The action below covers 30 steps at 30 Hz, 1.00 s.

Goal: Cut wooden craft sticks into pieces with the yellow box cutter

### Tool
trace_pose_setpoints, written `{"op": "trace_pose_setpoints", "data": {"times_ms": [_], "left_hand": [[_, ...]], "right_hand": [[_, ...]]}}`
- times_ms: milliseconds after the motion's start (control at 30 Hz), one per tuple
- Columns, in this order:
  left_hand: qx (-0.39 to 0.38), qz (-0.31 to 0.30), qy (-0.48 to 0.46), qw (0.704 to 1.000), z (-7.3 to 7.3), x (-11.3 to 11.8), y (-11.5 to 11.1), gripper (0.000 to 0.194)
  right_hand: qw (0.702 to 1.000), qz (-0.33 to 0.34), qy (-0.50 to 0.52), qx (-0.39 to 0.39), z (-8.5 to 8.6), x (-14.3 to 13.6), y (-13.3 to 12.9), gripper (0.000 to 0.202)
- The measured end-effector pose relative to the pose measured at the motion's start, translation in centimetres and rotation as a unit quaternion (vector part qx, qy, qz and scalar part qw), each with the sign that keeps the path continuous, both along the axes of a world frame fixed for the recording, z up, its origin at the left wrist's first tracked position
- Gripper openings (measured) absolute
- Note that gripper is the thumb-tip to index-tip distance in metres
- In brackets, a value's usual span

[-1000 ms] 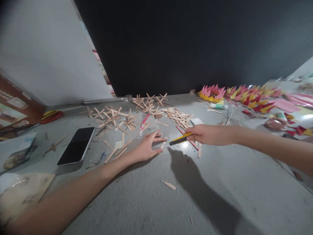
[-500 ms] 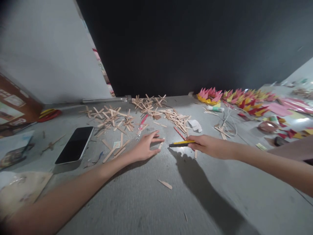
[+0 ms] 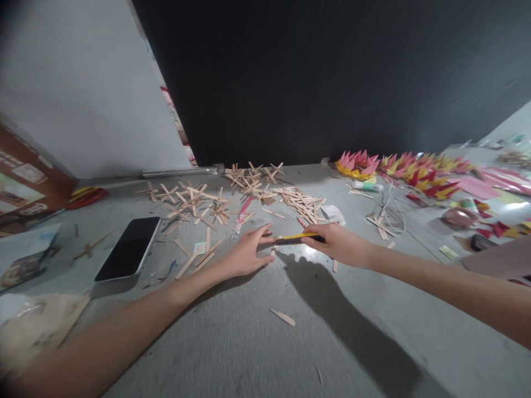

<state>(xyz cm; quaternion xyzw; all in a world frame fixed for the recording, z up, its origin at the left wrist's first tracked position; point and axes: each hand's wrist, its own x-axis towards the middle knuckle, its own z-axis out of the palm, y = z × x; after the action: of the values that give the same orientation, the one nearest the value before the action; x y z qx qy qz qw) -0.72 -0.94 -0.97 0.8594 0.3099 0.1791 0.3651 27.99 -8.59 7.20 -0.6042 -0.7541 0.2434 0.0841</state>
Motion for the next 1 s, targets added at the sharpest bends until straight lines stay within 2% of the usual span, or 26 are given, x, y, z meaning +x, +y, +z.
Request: {"op": "trace_pose_setpoints", "data": {"times_ms": [167, 533, 633, 800, 1000], "left_hand": [[-0.005, -0.004, -0.001, 1.0, 0.1, 0.1, 0.0, 0.09], [-0.006, -0.021, 0.001, 1.0, 0.7, 0.1, 0.0, 0.088], [-0.009, -0.019, 0.001, 1.0, 0.6, 0.0, 0.0, 0.089], [0.002, -0.014, -0.006, 1.0, 0.5, 0.1, -0.1, 0.087], [0.001, -0.003, -0.002, 1.0, 0.3, 0.2, -0.1, 0.09]], "right_hand": [[1.0, -0.005, -0.003, 0.0, -0.7, 0.3, 0.0, 0.047], [1.0, 0.009, -0.019, 0.011, -0.4, -0.3, -0.2, 0.041], [0.999, 0.035, -0.031, 0.007, 0.3, -0.8, -0.4, 0.04], [0.994, 0.075, -0.078, -0.035, 2.3, -2.2, -0.5, 0.05], [0.986, 0.11, -0.121, -0.037, 4.6, -3.9, 1.3, 0.048]]}}
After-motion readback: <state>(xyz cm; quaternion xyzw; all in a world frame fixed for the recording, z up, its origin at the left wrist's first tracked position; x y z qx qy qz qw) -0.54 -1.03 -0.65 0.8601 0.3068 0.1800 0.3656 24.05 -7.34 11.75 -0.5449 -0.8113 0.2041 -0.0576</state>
